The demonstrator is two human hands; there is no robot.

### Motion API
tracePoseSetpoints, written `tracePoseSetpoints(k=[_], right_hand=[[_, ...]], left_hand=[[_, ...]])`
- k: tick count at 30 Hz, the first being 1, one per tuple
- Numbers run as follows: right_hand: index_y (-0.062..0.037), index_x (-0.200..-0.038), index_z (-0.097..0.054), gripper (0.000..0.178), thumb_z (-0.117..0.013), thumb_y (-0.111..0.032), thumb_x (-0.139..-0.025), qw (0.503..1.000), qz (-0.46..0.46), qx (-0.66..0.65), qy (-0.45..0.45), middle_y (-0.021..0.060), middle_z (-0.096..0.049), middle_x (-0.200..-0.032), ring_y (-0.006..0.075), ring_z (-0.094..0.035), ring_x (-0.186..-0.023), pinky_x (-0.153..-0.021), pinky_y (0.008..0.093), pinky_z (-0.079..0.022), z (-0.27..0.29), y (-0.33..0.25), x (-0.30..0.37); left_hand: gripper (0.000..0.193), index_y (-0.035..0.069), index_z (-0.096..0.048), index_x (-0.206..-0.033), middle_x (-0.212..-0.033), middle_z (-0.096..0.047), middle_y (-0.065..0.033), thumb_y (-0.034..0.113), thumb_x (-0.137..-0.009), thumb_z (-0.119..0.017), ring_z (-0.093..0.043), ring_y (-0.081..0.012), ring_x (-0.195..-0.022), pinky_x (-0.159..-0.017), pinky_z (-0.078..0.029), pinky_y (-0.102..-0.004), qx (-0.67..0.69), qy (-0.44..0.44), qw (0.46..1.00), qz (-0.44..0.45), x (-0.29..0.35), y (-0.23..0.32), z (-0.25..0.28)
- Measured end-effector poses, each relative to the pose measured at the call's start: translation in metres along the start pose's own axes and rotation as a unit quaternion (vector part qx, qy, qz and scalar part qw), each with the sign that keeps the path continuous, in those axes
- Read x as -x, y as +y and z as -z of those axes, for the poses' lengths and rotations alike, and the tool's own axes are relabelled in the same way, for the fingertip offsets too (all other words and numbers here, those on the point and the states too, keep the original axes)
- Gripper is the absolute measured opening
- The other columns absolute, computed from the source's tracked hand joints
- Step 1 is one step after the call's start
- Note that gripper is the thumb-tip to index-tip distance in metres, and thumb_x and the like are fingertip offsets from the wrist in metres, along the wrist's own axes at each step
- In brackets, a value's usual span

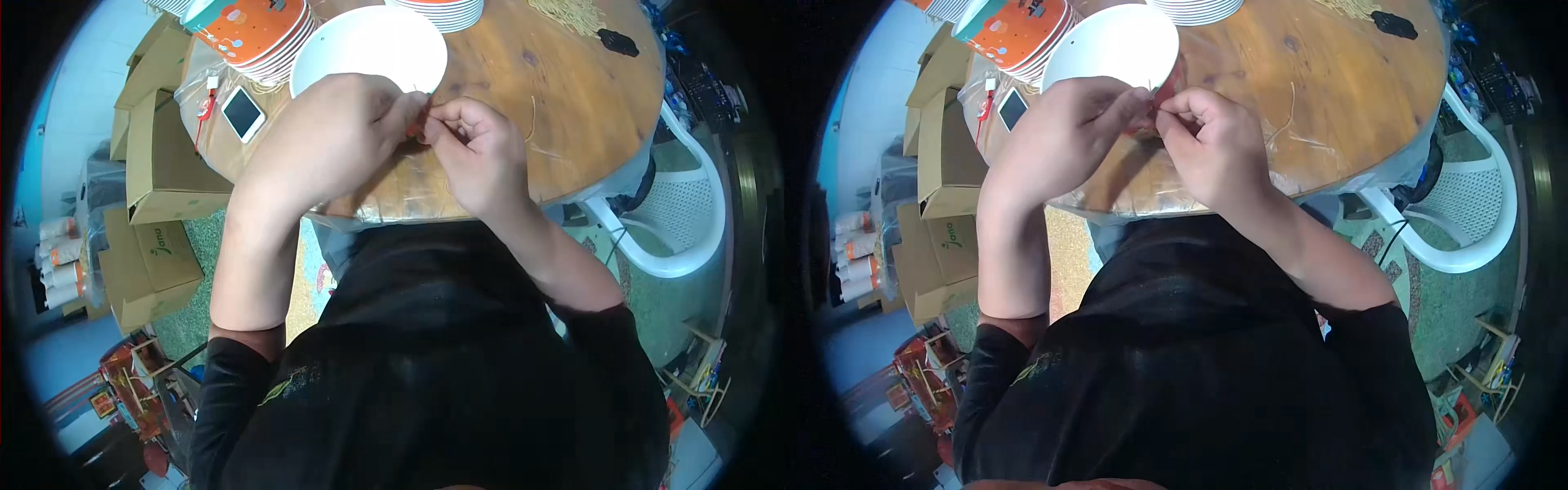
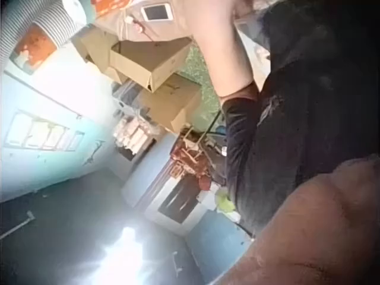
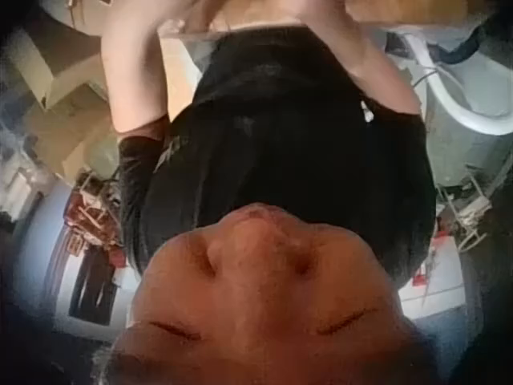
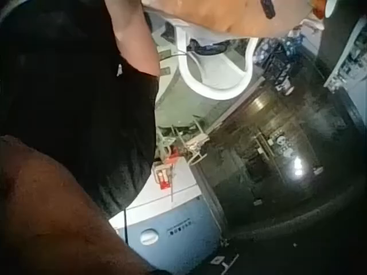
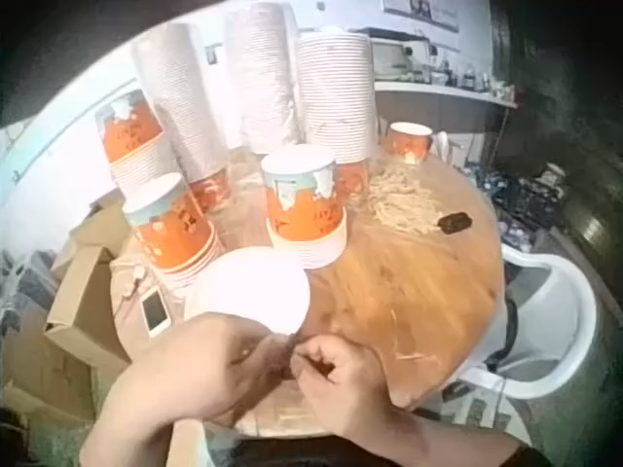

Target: Attaching elastic strings to paper cups at a manufacturing table.

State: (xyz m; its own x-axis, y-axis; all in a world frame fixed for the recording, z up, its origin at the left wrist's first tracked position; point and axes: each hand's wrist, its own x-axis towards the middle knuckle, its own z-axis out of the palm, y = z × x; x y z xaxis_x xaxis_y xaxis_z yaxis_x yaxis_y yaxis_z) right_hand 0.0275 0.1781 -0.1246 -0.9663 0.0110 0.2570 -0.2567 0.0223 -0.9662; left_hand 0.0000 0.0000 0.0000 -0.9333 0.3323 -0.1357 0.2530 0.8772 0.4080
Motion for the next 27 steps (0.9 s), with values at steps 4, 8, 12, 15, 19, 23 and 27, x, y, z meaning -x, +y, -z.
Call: tracePoseSetpoints(k=[4,8,12,15,19,23,27], right_hand=[[0.0058,-0.103,-0.075,0.011,-0.079,-0.005,-0.103,0.999,-0.016,0.032,-0.022,0.0112,-0.08,-0.082,0.0116,-0.073,-0.071,-0.066,0.0285,-0.057,0.005,0.004,-0.003],[0.0059,-0.104,-0.075,0.012,-0.079,-0.006,-0.103,0.999,-0.025,-0.002,-0.033,0.0115,-0.081,-0.085,0.0116,-0.074,-0.073,-0.068,0.028,-0.057,0.006,0.002,-0.006],[0.0051,-0.107,-0.076,0.012,-0.078,-0.007,-0.104,0.998,-0.028,-0.042,-0.049,0.0117,-0.082,-0.09,0.0117,-0.076,-0.077,-0.071,0.0286,-0.059,0.012,-0.001,-0.003],[0.0043,-0.112,-0.077,0.014,-0.077,-0.008,-0.105,0.997,-0.009,-0.028,-0.075,0.0125,-0.083,-0.095,0.0122,-0.077,-0.082,-0.076,0.0297,-0.061,0.015,-0.001,-0.002],[0.0041,-0.115,-0.078,0.017,-0.075,-0.01,-0.107,0.995,-0.006,-0.039,-0.091,0.0133,-0.083,-0.098,0.0135,-0.078,-0.086,-0.078,0.0317,-0.061,0.012,0.0,-0.007],[0.0044,-0.116,-0.078,0.018,-0.074,-0.011,-0.108,0.993,-0.029,-0.04,-0.104,0.0132,-0.083,-0.098,0.0141,-0.078,-0.087,-0.079,0.0324,-0.061,0.009,-0.003,-0.011],[0.0041,-0.116,-0.078,0.018,-0.075,-0.012,-0.107,0.991,-0.045,-0.055,-0.112,0.0131,-0.083,-0.098,0.0144,-0.078,-0.089,-0.081,0.0325,-0.061,0.011,-0.001,-0.009]], left_hand=[[0.026,-0.005,-0.081,-0.117,-0.099,-0.085,-0.016,0.019,-0.11,-0.074,-0.082,-0.0228,-0.091,-0.083,-0.062,-0.0345,0.067,-0.029,0.995,-0.067,-0.012,-0.007,-0.011],[0.024,-0.004,-0.082,-0.117,-0.097,-0.085,-0.0143,0.016,-0.106,-0.079,-0.08,-0.0165,-0.087,-0.08,-0.062,-0.0325,0.153,0.047,0.986,-0.037,-0.007,-0.011,-0.021],[0.021,-0.002,-0.083,-0.118,-0.098,-0.085,-0.0128,0.015,-0.105,-0.08,-0.081,-0.0157,-0.088,-0.081,-0.062,-0.0315,0.119,0.071,0.99,-0.02,0.005,-0.004,-0.025],[0.018,-0.001,-0.084,-0.117,-0.098,-0.085,-0.0119,0.013,-0.105,-0.08,-0.081,-0.0145,-0.089,-0.081,-0.063,-0.0303,0.113,0.155,0.979,-0.062,0.009,-0.009,-0.041],[0.01,0.004,-0.084,-0.107,-0.095,-0.083,-0.0145,0.012,-0.103,-0.079,-0.083,-0.0275,-0.085,-0.075,-0.063,-0.0367,0.172,0.275,0.94,-0.108,0.006,-0.018,-0.055],[0.009,0.005,-0.084,-0.109,-0.095,-0.083,-0.014,0.009,-0.103,-0.078,-0.083,-0.0289,-0.087,-0.077,-0.063,-0.0371,0.182,0.303,0.928,-0.119,0.005,-0.016,-0.057],[0.011,0.003,-0.082,-0.11,-0.095,-0.08,-0.0134,0.005,-0.1,-0.078,-0.08,-0.0312,-0.086,-0.077,-0.062,-0.039,0.137,0.292,0.932,-0.163,0.004,-0.015,-0.057]])
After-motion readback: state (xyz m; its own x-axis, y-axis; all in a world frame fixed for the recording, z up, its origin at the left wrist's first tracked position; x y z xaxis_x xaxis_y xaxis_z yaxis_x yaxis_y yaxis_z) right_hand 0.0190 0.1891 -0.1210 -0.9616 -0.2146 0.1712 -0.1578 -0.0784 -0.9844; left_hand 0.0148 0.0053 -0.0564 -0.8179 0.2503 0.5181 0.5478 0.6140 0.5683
